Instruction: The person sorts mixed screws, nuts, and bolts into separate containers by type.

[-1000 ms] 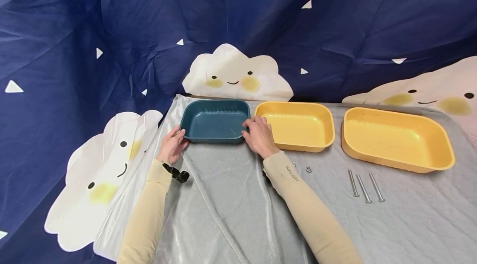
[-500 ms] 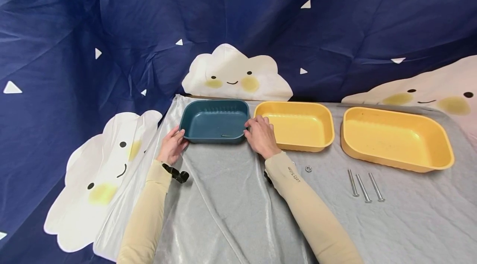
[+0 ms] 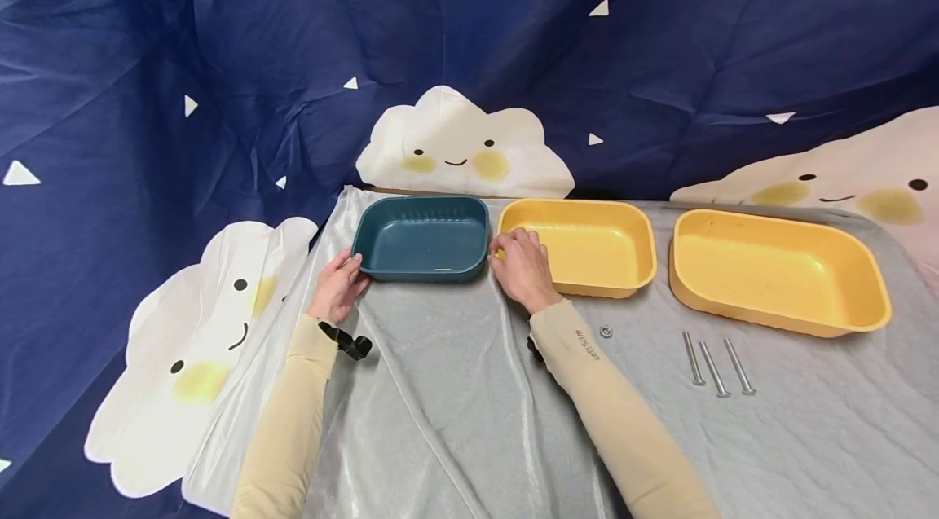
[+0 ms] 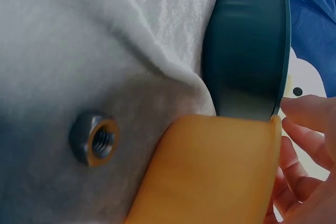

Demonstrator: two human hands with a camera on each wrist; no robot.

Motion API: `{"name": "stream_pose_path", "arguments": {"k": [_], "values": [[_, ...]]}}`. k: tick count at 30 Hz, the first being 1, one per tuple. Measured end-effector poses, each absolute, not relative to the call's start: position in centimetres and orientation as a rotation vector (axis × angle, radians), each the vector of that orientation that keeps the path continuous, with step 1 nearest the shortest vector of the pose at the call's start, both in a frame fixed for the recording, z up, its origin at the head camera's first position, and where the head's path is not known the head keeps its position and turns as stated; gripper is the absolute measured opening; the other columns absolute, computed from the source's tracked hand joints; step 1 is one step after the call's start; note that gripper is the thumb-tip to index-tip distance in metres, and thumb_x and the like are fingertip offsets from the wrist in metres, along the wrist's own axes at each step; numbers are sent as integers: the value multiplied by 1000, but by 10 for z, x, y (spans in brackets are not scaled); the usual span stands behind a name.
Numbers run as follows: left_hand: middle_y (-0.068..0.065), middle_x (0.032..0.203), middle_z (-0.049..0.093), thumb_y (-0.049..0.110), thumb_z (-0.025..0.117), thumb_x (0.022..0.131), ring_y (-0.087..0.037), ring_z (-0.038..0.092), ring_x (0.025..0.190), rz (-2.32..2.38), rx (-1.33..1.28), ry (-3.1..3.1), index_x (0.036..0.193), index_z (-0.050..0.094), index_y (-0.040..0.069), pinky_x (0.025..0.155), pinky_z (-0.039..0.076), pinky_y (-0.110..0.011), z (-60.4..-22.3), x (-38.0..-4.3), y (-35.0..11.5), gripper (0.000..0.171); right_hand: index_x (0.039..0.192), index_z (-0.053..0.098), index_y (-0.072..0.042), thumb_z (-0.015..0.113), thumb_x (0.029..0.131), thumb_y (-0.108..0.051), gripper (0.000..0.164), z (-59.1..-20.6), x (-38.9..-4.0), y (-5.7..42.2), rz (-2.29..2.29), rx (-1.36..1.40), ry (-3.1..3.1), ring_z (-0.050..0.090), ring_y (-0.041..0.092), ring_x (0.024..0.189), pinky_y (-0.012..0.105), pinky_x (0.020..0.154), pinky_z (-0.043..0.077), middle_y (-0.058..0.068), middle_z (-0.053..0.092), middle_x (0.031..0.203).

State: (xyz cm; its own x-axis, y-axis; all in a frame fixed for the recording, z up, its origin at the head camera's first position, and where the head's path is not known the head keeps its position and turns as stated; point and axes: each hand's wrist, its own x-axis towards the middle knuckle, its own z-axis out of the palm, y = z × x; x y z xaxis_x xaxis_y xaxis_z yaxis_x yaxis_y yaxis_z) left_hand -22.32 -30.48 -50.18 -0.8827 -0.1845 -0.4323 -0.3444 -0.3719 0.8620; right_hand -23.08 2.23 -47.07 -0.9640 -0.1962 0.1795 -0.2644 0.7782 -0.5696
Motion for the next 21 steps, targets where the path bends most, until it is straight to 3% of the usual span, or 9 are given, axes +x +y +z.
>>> {"name": "stream_pose_path", "arguments": {"k": [3,9,16,21], "values": [[-11,155,34,14,48,101,-19,38,139,2423,-721,1710,152,30,15,114,32,-38,-501,-223,-303,54,104,67,-11,65,91,-21,17,-470,-230,26,949,356,-2864,45,28,106,42,86,37,9,57,108],[-13,150,41,17,49,101,-16,52,125,2417,-826,1830,150,35,13,107,39,-36,-500,-221,-292,51,108,67,-9,64,92,-22,21,-468,-230,37,988,336,-2843,45,28,106,43,88,36,9,58,108],[-20,149,40,13,50,100,-32,47,130,2476,-883,1936,148,34,3,107,39,-43,-500,-220,-283,52,109,66,-9,62,93,-24,22,-468,-229,55,1053,305,-2774,46,29,107,44,92,36,10,58,110],[-18,136,49,14,51,100,-31,55,122,2423,-953,2037,144,42,3,102,46,-41,-497,-220,-278,47,112,65,-7,59,95,-25,25,-467,-229,71,1066,269,-2721,46,30,107,45,91,36,12,57,112]]}}
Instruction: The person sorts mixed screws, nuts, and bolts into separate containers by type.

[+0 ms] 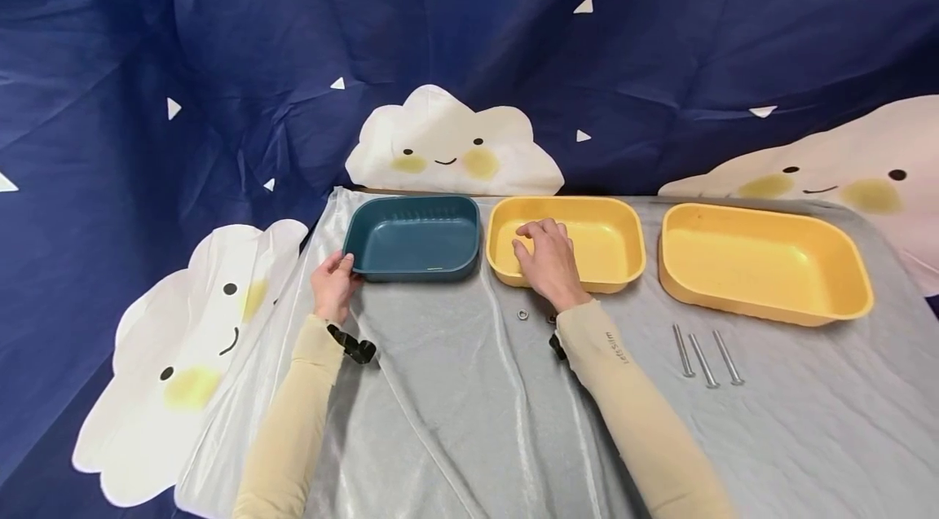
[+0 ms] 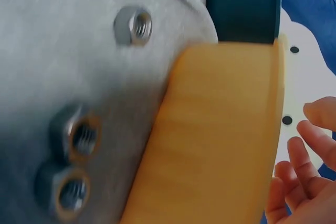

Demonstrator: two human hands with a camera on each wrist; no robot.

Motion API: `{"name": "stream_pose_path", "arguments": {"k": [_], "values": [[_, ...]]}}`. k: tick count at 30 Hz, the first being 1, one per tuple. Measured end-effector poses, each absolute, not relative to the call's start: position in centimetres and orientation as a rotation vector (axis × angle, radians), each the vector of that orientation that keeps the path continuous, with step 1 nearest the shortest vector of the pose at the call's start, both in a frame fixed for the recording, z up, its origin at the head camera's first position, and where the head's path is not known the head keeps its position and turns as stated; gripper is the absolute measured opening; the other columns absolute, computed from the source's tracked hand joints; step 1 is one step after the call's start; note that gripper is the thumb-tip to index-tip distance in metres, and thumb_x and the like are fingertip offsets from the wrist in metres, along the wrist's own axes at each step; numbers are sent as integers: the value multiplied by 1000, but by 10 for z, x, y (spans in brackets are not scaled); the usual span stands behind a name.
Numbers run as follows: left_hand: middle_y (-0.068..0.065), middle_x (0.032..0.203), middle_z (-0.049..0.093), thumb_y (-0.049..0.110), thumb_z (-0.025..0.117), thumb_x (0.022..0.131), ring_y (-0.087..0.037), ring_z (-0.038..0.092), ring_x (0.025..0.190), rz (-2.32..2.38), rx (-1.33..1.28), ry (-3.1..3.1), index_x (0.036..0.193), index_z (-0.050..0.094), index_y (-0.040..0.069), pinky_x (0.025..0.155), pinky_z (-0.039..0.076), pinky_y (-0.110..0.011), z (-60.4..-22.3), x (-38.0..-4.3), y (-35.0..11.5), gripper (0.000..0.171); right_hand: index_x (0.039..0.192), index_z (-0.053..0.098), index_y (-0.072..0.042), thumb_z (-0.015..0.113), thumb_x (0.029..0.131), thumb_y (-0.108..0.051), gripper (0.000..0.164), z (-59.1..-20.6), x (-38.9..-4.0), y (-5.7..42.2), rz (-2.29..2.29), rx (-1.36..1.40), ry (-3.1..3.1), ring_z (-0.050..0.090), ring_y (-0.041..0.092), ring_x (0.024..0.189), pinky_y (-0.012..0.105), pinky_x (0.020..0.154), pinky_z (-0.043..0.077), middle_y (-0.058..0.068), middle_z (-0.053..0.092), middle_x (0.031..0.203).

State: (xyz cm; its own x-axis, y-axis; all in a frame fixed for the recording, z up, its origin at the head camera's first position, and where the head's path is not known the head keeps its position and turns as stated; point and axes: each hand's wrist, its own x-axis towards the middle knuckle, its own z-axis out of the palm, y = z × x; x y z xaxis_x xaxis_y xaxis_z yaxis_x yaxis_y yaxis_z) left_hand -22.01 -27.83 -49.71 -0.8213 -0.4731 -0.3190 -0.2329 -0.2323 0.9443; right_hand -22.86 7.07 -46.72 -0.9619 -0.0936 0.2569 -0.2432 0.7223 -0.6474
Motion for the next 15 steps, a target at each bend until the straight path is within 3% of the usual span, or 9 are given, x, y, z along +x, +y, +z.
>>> {"name": "stream_pose_path", "arguments": {"k": [6,15], "values": [[-5,116,54,16,52,99,-21,60,106,-2127,906,-1818,142,45,6,96,49,-37,-493,-218,-273,44,115,63,-5,58,95,-25,28,-463,-226,95,1068,222,-2677,45,33,110,47,94,35,14,55,115],[-13,134,52,17,54,99,-18,57,109,-2064,913,-1818,143,42,4,94,49,-35,-494,-219,-269,48,119,61,-2,57,94,-21,31,-458,-223,140,1048,131,-2596,44,37,117,49,98,34,19,53,120]]}}
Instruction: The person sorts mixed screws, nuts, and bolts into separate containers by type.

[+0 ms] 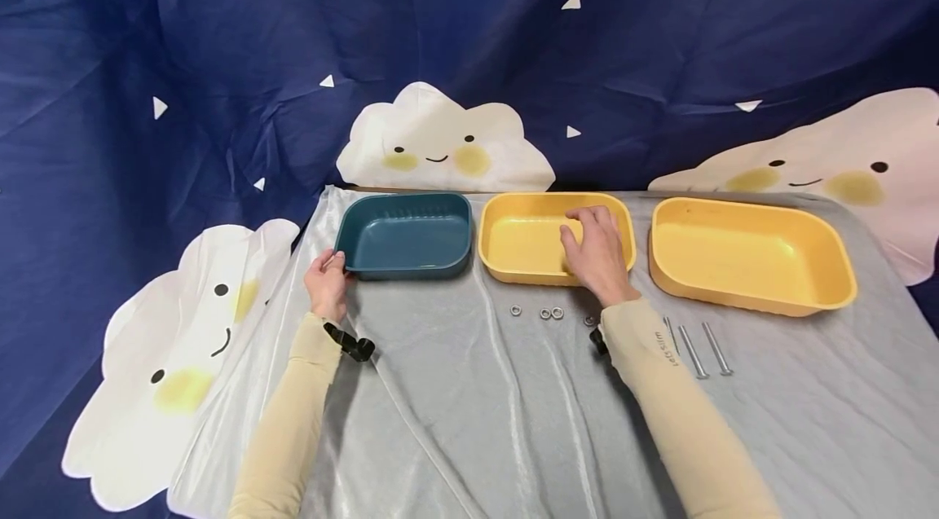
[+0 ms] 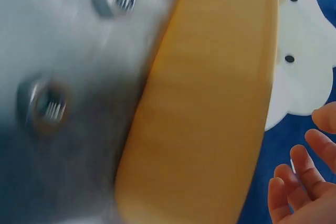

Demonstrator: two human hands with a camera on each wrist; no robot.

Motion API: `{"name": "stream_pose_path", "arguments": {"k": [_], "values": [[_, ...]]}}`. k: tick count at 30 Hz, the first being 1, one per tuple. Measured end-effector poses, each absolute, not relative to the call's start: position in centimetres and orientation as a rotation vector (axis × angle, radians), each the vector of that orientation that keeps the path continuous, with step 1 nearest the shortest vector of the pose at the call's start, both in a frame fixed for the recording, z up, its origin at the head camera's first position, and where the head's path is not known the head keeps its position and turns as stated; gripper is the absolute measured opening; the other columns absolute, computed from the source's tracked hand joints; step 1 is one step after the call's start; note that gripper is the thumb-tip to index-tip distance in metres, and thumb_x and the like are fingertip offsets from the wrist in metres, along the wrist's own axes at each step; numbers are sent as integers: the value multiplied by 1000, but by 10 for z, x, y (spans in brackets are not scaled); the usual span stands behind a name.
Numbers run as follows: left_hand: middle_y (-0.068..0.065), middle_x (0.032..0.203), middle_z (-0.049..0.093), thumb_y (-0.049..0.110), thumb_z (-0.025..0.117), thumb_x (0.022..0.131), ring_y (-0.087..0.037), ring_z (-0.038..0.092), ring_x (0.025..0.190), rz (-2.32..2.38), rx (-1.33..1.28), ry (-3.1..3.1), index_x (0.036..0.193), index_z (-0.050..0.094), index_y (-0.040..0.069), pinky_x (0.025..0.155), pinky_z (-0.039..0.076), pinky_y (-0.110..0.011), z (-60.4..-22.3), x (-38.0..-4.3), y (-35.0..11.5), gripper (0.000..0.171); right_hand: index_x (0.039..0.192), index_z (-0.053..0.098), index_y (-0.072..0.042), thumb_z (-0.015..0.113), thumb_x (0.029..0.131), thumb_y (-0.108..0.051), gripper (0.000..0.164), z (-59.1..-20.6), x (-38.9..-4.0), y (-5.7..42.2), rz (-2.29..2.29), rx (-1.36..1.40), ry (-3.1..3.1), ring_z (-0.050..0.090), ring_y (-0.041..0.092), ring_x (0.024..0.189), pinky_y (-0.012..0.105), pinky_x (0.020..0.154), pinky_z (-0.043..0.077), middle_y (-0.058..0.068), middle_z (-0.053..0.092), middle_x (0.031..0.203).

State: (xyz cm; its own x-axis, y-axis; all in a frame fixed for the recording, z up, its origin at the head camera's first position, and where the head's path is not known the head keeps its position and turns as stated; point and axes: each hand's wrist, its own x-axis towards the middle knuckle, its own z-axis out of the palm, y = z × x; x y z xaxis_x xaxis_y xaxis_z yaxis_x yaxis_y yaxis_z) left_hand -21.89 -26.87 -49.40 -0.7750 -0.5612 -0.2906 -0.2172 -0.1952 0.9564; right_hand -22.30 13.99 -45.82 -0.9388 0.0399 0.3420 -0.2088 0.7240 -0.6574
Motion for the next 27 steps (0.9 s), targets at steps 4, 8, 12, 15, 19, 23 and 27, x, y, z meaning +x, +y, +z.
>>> {"name": "stream_pose_path", "arguments": {"k": [4,8,12,15,19,23,27], "values": [[-13,132,49,21,55,98,-21,56,104,-2006,935,-1852,144,37,4,93,49,-36,-492,-219,-267,52,122,59,-1,56,94,-20,34,-459,-221,158,1040,86,-2589,43,39,120,50,99,34,21,52,123],[-18,141,39,24,57,96,-25,46,120,-1886,950,-1919,144,36,4,102,40,-36,-488,-218,-263,56,124,57,1,56,95,-18,35,-462,-218,174,1029,51,-2584,42,41,119,51,99,33,24,51,125],[-21,148,27,31,61,92,-29,27,138,-1645,982,-2032,141,42,9,114,26,-36,-482,-216,-258,56,127,54,3,53,96,-17,37,-463,-215,185,1060,29,-2591,41,42,120,51,100,33,26,48,128],[-21,144,29,35,65,89,-33,24,138,-1468,966,-2068,133,51,11,114,24,-40,-475,-214,-250,52,130,51,4,51,97,-19,40,-463,-213,191,1094,15,-2604,39,43,122,52,101,33,26,46,132],[-22,132,40,28,66,89,-33,37,124,-1392,754,-2034,123,59,5,103,33,-36,-466,-213,-234,41,134,47,5,48,98,-21,44,-463,-208,195,1142,-14,-2621,37,42,128,52,105,31,27,43,135],[-15,111,54,21,64,93,-19,53,93,-1439,447,-2033,114,62,0,81,41,-22,-457,-210,-215,30,137,43,5,47,98,-21,47,-464,-204,197,1174,-48,-2624,37,42,130,51,109,29,27,42,137],[-6,87,63,23,64,93,-8,59,69,-1556,201,-2110,106,65,0,65,46,-16,-443,-200,-190,27,141,38,3,47,99,-23,51,-465,-199,197,1218,-78,-2644,36,42,131,52,110,28,29,39,140]]}}
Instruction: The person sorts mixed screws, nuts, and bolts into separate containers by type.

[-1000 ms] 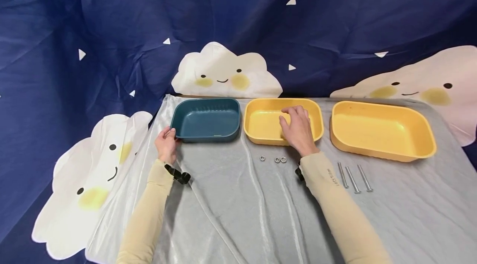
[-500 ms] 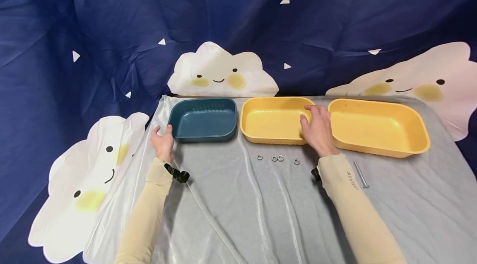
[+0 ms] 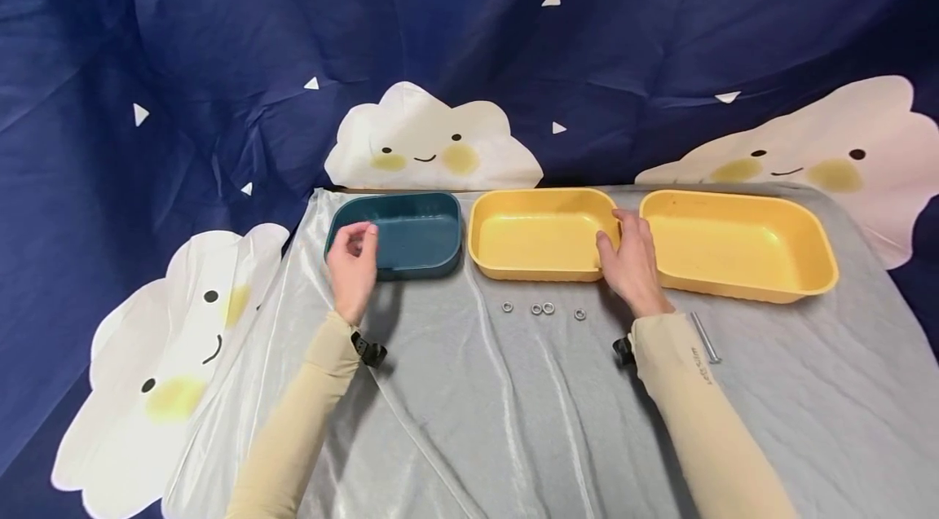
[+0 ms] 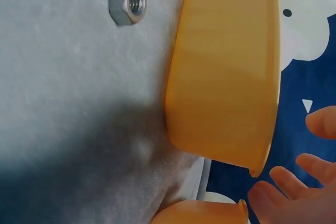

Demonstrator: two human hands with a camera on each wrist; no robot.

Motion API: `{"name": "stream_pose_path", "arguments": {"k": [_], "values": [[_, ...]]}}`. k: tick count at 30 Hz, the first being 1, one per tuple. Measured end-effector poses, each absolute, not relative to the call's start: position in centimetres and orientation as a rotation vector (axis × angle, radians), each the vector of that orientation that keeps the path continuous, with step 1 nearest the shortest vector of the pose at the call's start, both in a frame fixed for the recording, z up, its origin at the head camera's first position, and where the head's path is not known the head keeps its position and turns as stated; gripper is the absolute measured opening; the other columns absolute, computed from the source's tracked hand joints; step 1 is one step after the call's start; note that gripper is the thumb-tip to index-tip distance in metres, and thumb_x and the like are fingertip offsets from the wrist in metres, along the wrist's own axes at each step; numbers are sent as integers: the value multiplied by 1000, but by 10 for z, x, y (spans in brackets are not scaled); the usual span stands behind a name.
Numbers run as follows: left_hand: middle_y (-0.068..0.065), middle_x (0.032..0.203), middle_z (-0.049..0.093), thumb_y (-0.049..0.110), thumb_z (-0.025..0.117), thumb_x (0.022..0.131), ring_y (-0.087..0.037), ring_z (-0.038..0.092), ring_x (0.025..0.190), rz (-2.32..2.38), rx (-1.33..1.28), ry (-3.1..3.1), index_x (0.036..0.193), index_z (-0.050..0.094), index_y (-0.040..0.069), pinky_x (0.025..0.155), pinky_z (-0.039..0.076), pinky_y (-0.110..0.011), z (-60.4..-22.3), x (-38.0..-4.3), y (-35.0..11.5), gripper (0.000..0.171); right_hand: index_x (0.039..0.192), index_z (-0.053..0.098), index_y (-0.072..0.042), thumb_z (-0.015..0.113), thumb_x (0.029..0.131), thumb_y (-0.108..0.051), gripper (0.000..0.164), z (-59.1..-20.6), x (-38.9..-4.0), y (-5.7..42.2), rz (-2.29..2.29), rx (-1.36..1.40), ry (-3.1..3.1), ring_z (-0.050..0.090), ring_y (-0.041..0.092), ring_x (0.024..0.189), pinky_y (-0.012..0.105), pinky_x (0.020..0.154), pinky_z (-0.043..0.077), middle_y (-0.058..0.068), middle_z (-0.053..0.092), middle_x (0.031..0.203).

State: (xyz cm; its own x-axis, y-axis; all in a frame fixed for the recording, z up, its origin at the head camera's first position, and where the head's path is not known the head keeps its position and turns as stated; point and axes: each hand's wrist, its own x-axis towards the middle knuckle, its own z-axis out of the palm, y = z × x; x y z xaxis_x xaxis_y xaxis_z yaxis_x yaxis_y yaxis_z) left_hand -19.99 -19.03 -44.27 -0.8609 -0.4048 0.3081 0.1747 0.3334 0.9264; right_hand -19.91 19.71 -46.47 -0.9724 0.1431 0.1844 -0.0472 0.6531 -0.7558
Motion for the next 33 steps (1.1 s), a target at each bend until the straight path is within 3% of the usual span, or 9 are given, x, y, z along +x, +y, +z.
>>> {"name": "stream_pose_path", "arguments": {"k": [1,5,7,15,23,33], "values": [[-10,84,64,23,64,94,-6,60,67,-1596,156,-2144,105,65,-1,65,50,-20,-438,-196,-183,27,143,36,3,47,99,-23,53,-465,-198,197,1232,-86,-2649,35,42,132,52,110,27,29,37,141],[-25,85,66,18,63,94,-17,64,65,-1742,6,-2317,103,65,-6,65,56,-30,-423,-184,-158,25,148,28,1,47,99,-26,59,-468,-193,196,1280,-118,-2668,32,42,136,53,112,25,29,33,146],[-28,87,65,17,63,94,-15,63,64,-1772,-93,-2393,102,66,-6,65,55,-30,-431,-185,-152,24,149,25,1,48,99,-26,62,-470,-192,196,1297,-136,-2658,32,42,137,53,113,25,30,31,147],[-14,88,70,13,70,89,-8,60,71,-1678,-483,-2662,100,70,3,66,48,-20,-467,-184,-125,15,150,19,3,49,98,-24,66,-483,-184,191,1376,-205,-2597,27,39,142,51,116,21,28,28,151],[-10,87,69,8,71,86,-9,59,77,-1619,-725,-2824,105,68,-1,74,50,-24,-488,-180,-98,21,152,15,0,52,98,-24,69,-494,-182,183,1528,-345,-2492,22,31,146,44,119,17,22,22,157],[-10,99,68,13,77,81,-22,59,90,-1432,-801,-2955,108,68,6,79,45,-26,-508,-188,-84,29,152,19,-3,42,103,-28,59,-504,-188,178,2038,-569,-2096,33,21,141,35,116,28,15,30,155]]}}
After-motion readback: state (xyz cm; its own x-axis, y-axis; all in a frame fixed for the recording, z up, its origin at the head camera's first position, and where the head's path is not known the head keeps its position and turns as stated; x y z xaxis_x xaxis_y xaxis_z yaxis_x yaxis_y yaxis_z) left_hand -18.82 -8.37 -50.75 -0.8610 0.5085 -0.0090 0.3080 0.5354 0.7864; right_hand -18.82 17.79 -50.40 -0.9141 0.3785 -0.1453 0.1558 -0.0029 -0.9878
